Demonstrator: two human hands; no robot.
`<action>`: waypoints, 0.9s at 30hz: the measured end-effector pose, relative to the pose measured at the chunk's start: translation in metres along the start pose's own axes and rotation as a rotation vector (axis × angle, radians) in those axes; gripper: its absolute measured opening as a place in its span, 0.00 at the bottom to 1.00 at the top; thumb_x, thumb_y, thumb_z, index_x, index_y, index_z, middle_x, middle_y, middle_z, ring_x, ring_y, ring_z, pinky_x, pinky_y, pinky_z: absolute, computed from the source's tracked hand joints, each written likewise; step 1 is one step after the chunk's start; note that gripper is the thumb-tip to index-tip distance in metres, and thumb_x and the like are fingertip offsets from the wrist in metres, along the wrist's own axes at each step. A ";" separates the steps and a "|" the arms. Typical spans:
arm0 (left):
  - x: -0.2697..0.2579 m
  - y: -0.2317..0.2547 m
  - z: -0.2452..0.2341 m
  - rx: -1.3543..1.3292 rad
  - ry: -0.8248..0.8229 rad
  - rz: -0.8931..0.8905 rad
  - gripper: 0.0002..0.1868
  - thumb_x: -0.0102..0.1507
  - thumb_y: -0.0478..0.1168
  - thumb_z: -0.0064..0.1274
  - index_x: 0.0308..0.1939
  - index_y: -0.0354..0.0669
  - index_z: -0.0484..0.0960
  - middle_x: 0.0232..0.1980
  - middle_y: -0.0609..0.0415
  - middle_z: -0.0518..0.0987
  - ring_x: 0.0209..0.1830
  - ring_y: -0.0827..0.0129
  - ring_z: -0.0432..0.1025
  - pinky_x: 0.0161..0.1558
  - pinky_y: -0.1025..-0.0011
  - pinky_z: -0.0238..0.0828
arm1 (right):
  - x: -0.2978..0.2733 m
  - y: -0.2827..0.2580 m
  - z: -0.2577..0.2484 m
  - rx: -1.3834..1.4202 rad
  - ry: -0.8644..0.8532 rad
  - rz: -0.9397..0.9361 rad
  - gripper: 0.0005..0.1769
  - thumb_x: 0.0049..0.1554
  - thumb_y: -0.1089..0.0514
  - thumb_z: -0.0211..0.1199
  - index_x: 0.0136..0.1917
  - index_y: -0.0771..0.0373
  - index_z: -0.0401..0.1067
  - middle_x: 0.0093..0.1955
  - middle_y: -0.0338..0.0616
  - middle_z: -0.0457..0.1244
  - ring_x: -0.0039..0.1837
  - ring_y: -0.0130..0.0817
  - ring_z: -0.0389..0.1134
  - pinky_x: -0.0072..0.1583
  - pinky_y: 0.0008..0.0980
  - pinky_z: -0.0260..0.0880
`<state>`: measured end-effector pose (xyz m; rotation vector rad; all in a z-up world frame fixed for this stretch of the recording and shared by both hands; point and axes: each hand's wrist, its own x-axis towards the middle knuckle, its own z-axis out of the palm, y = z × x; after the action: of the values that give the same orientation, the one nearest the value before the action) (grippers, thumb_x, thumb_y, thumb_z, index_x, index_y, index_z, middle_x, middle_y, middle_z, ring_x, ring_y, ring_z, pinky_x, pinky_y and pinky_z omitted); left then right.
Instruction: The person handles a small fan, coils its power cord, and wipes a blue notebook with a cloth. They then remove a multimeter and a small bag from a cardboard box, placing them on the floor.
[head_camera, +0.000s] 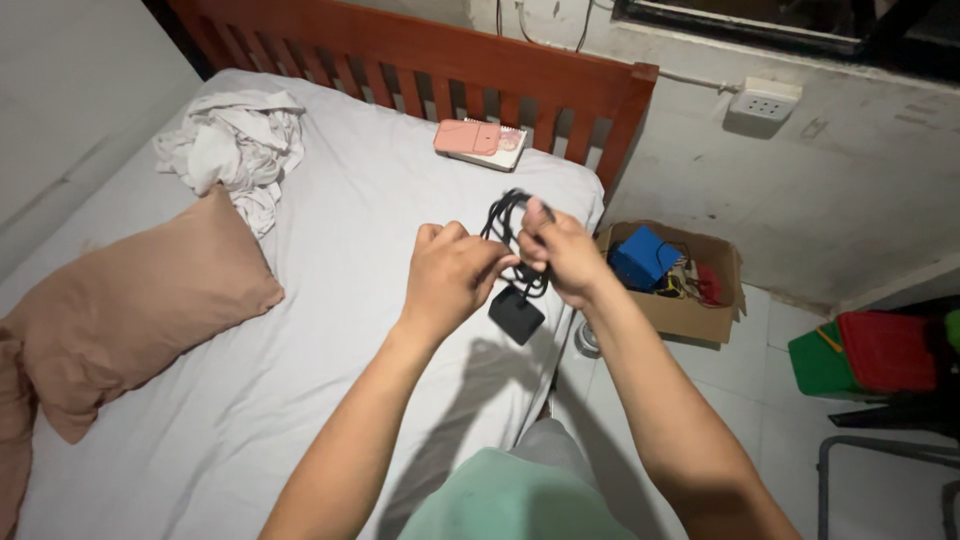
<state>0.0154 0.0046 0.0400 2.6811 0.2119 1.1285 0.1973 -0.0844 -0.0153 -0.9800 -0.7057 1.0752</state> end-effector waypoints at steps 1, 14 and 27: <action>0.001 -0.001 -0.001 -0.018 -0.027 -0.014 0.08 0.63 0.46 0.63 0.35 0.51 0.82 0.31 0.63 0.79 0.34 0.63 0.70 0.41 0.60 0.59 | 0.000 -0.001 -0.004 0.047 -0.010 -0.017 0.24 0.71 0.38 0.50 0.42 0.56 0.61 0.30 0.31 0.53 0.33 0.21 0.54 0.39 0.22 0.56; 0.029 0.013 -0.019 -0.060 0.145 -0.032 0.06 0.65 0.41 0.61 0.37 0.45 0.81 0.33 0.55 0.76 0.34 0.55 0.73 0.37 0.60 0.68 | -0.020 -0.006 0.022 -0.064 -0.142 0.037 0.34 0.65 0.27 0.42 0.39 0.60 0.60 0.26 0.32 0.49 0.28 0.24 0.52 0.33 0.27 0.59; 0.016 0.015 -0.046 -0.702 -0.121 -0.724 0.11 0.69 0.42 0.55 0.37 0.38 0.78 0.22 0.61 0.71 0.20 0.82 0.61 0.23 0.76 0.57 | -0.021 -0.034 0.023 0.051 -0.087 -0.032 0.21 0.70 0.42 0.48 0.52 0.62 0.64 0.35 0.32 0.53 0.37 0.23 0.54 0.44 0.27 0.61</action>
<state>-0.0057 0.0007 0.0866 1.7988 0.5797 0.6369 0.1832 -0.1026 0.0247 -0.8798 -0.7592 1.1075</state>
